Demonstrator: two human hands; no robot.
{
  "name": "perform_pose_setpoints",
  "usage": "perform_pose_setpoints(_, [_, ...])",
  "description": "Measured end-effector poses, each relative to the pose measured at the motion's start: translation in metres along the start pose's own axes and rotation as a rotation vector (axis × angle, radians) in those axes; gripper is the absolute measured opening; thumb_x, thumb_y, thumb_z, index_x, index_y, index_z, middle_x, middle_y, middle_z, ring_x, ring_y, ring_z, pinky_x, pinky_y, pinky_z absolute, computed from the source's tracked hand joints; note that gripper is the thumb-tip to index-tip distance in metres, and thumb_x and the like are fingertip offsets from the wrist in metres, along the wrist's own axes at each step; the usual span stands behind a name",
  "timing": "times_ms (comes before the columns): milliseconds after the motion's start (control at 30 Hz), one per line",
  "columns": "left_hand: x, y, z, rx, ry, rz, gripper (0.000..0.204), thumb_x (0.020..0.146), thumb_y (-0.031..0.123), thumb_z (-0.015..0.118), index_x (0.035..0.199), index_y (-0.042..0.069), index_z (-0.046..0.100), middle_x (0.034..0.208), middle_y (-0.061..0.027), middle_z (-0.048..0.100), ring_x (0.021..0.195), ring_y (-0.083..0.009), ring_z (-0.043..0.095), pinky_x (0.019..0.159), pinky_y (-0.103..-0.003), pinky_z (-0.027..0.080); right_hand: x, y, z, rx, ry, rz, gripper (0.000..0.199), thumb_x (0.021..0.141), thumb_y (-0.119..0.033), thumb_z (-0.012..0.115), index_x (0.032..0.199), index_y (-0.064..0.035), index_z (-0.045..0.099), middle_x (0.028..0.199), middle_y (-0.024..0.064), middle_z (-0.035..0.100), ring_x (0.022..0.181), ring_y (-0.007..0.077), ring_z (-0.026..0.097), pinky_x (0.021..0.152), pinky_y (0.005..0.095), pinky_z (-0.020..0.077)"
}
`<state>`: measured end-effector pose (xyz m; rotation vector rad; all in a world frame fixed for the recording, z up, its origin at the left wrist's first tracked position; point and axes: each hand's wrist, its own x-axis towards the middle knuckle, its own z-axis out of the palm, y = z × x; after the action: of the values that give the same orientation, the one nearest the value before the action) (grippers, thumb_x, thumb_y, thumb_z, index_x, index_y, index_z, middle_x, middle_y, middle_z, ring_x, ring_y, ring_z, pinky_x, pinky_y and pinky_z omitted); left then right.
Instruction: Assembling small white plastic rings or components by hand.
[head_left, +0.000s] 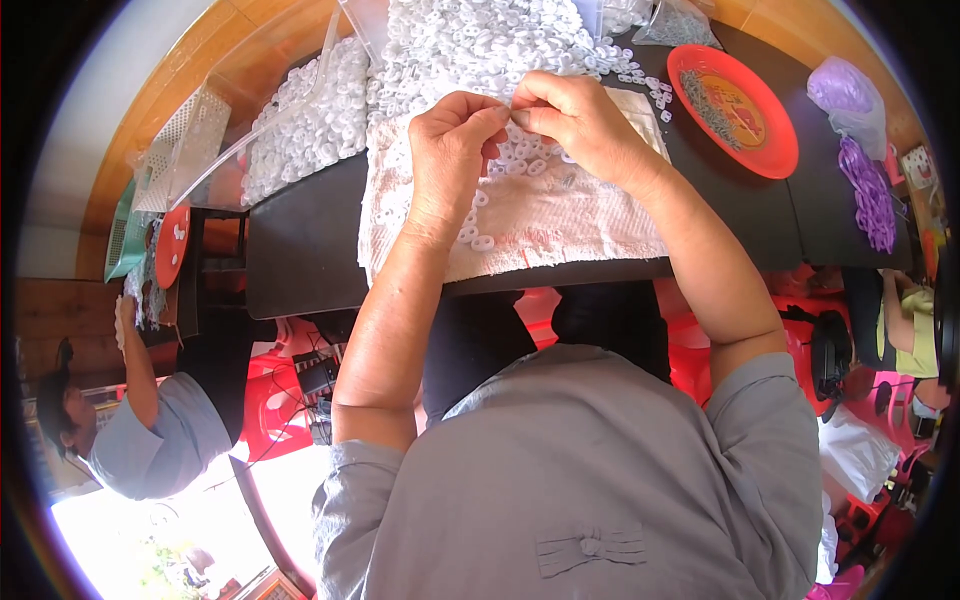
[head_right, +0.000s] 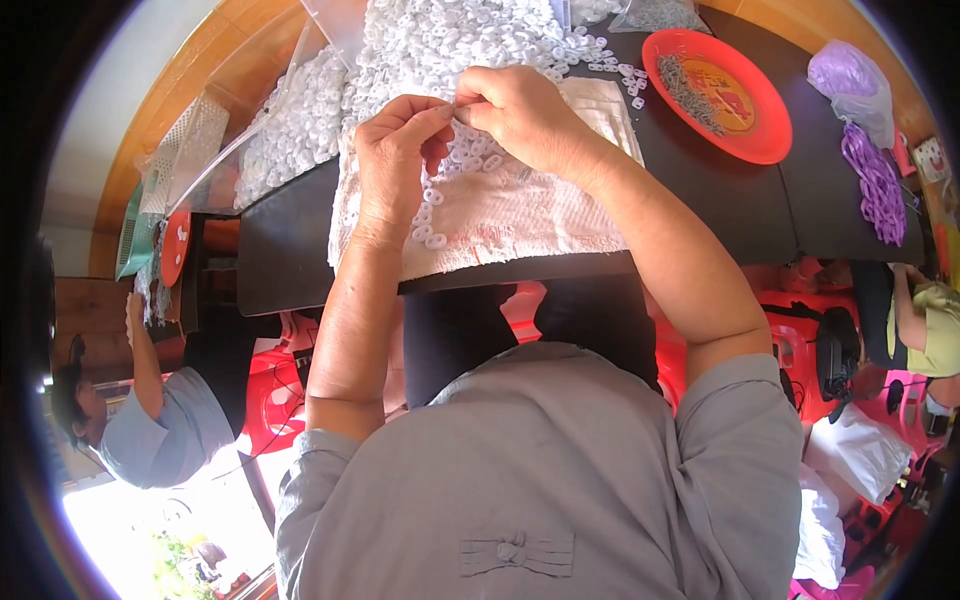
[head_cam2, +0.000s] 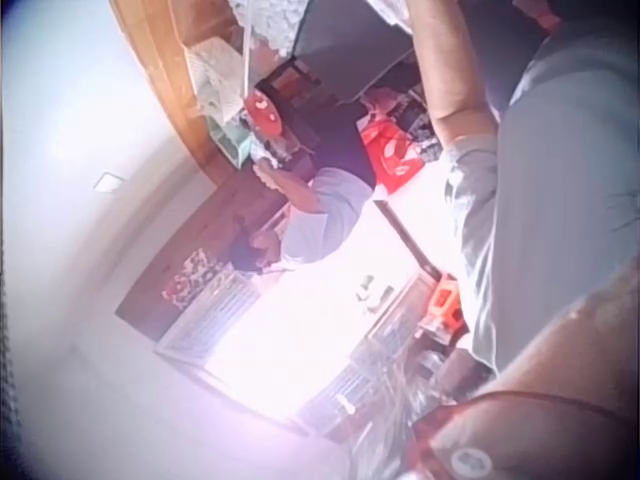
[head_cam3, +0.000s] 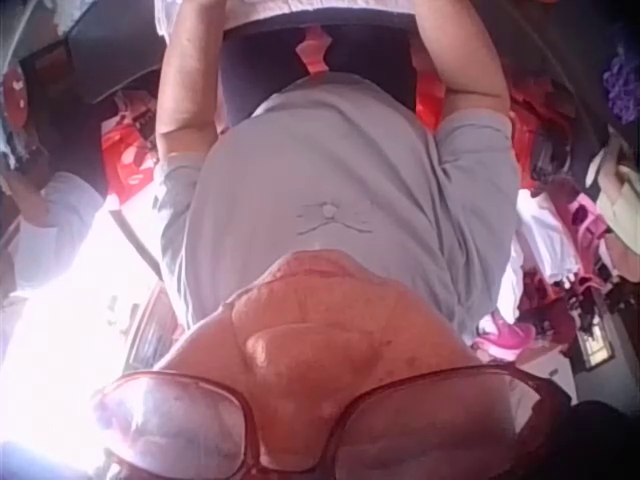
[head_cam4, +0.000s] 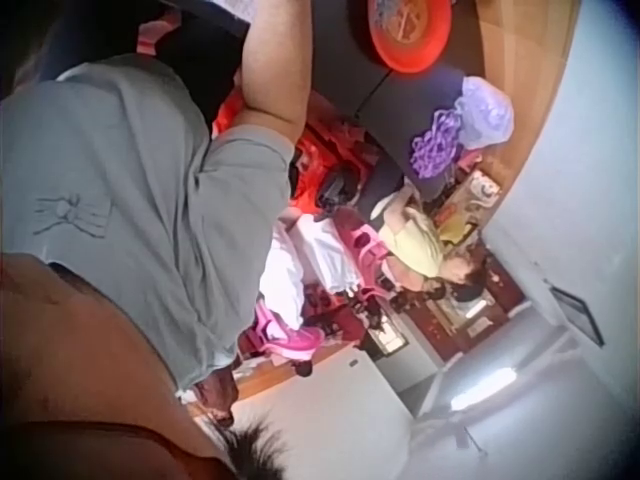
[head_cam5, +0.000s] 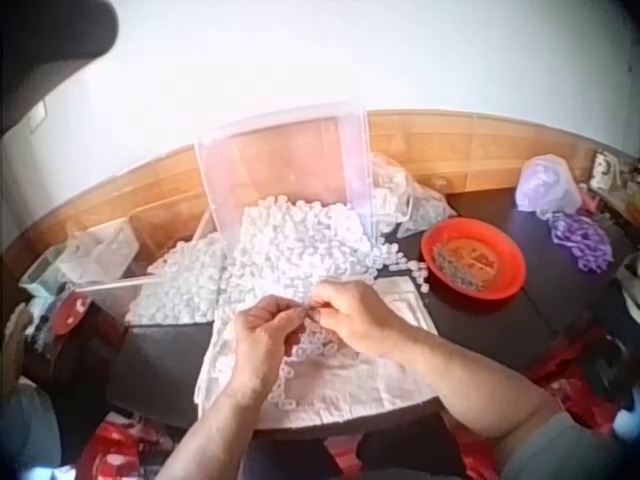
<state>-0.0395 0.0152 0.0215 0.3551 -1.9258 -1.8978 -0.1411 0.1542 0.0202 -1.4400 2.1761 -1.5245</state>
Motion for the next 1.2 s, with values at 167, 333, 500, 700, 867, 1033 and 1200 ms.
perform_pose_setpoints(167, [0.0, 0.002, -0.001, -0.017, -0.012, -0.028, 0.015, 0.084, 0.011, 0.063, 0.089, -0.002, 0.068, 0.07, -0.0043, 0.063, 0.057, -0.0084, 0.053, 0.049, -0.022, 0.04, -0.001, 0.0, 0.0, -0.047, 0.027, -0.039, 0.008, 0.088, -0.007, 0.059, 0.089, 0.0004, 0.06, 0.072, 0.0033, 0.059, 0.065, 0.0088, 0.053, 0.06, 0.026, 0.0437])
perform_pose_setpoints(333, [0.001, 0.001, -0.001, -0.048, -0.028, -0.044, 0.013, 0.085, 0.01, 0.064, 0.087, -0.001, 0.068, 0.069, -0.003, 0.063, 0.057, -0.0062, 0.053, 0.049, -0.02, 0.041, -0.001, 0.0, -0.001, -0.053, 0.018, -0.03, 0.008, 0.088, -0.008, 0.059, 0.089, 0.0005, 0.06, 0.071, 0.0035, 0.059, 0.066, 0.0091, 0.053, 0.061, 0.0263, 0.0435])
perform_pose_setpoints(500, [0.0, 0.002, -0.001, -0.011, -0.027, -0.013, 0.012, 0.083, 0.007, 0.062, 0.087, -0.001, 0.068, 0.07, -0.003, 0.064, 0.06, -0.0068, 0.054, 0.052, -0.021, 0.043, 0.0, -0.002, 0.0, -0.056, 0.018, -0.029, 0.009, 0.087, -0.008, 0.059, 0.089, 0.0006, 0.06, 0.071, 0.0036, 0.059, 0.066, 0.0092, 0.053, 0.061, 0.0265, 0.0435])
perform_pose_setpoints(700, [0.001, -0.002, 0.0, 0.033, -0.017, 0.071, 0.013, 0.082, 0.007, 0.062, 0.088, -0.003, 0.068, 0.072, -0.0038, 0.065, 0.064, -0.0079, 0.055, 0.058, -0.022, 0.046, -0.001, -0.001, 0.0, -0.053, 0.036, -0.024, 0.009, 0.087, -0.008, 0.059, 0.088, 0.0007, 0.06, 0.071, 0.0035, 0.059, 0.065, 0.0093, 0.053, 0.06, 0.0264, 0.0434])
perform_pose_setpoints(867, [0.0, -0.003, -0.002, 0.062, -0.011, 0.063, 0.011, 0.081, 0.006, 0.062, 0.086, -0.003, 0.067, 0.074, -0.0045, 0.065, 0.065, -0.0085, 0.056, 0.06, -0.023, 0.047, 0.0, -0.003, 0.0, -0.064, 0.022, -0.021, 0.009, 0.087, -0.008, 0.059, 0.088, 0.001, 0.061, 0.071, 0.0036, 0.06, 0.065, 0.0091, 0.054, 0.06, 0.0264, 0.0438])
perform_pose_setpoints(1033, [-0.001, -0.007, 0.003, 0.221, 0.017, 0.229, 0.01, 0.08, 0.004, 0.063, 0.085, -0.004, 0.066, 0.075, -0.0064, 0.066, 0.066, -0.0101, 0.058, 0.063, -0.025, 0.049, 0.0, 0.001, 0.0, -0.08, 0.031, -0.021, 0.009, 0.085, -0.007, 0.059, 0.089, 0.0011, 0.061, 0.071, 0.0049, 0.061, 0.065, 0.0096, 0.055, 0.06, 0.027, 0.0445])
perform_pose_setpoints(1200, [-0.001, -0.008, 0.001, 0.274, 0.019, 0.225, 0.011, 0.078, 0.002, 0.062, 0.086, -0.005, 0.066, 0.072, -0.0084, 0.065, 0.066, -0.0112, 0.059, 0.063, -0.026, 0.05, 0.0, -0.001, -0.001, -0.103, 0.019, -0.019, 0.009, 0.084, -0.006, 0.059, 0.09, 0.0013, 0.061, 0.072, 0.0069, 0.061, 0.065, 0.0111, 0.056, 0.06, 0.028, 0.045])
